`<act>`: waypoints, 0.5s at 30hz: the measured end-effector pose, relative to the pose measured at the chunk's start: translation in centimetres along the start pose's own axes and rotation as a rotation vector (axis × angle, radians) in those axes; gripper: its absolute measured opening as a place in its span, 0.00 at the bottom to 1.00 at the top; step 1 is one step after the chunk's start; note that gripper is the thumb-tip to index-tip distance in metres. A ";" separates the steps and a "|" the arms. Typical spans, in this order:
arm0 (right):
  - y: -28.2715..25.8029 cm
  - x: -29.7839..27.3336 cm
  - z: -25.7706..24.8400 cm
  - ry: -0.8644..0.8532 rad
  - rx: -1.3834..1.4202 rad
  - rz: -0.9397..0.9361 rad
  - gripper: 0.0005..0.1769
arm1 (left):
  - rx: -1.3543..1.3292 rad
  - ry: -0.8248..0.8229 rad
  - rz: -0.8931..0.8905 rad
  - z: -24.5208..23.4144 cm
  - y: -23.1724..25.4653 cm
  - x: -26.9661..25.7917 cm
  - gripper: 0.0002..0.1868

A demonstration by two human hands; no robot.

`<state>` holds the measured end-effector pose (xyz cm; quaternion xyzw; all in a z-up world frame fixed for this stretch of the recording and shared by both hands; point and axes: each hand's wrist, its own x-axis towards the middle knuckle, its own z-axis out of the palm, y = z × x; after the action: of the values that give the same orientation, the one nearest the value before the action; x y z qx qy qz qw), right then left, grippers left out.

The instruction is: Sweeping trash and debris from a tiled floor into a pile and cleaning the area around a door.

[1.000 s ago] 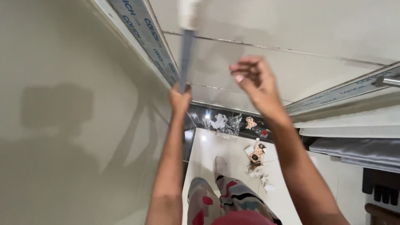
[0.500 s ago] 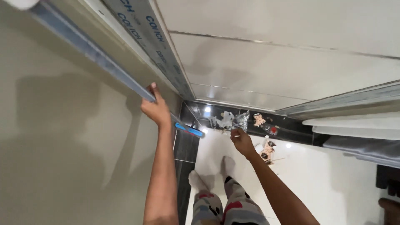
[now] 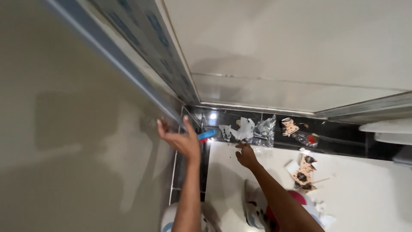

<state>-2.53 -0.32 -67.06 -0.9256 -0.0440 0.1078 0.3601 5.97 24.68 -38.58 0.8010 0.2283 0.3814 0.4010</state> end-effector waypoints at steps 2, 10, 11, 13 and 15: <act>2.6 3.1 3.5 0.050 -0.002 -0.003 0.17 | 0.044 0.005 0.116 2.1 -5.5 -5.0 0.42; 3.6 11.1 10.6 0.048 0.135 0.241 0.20 | -0.102 -0.247 0.370 9.8 -22.8 -20.5 0.25; 4.2 11.7 11.3 0.199 0.056 0.051 0.24 | -0.093 -0.363 0.330 10.0 -22.8 -20.4 0.24; 7.8 12.5 14.1 0.337 -0.024 -0.141 0.29 | -0.078 -0.479 0.281 9.6 -22.5 -20.6 0.25; 13.0 14.6 17.9 0.216 -0.211 -0.153 0.06 | -0.029 -0.640 0.207 9.2 -21.9 -19.8 0.27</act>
<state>7.63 4.16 -91.17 -0.9585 -0.0862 -0.0253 0.2707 -0.02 19.66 -68.50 0.8933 0.0027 0.1522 0.4229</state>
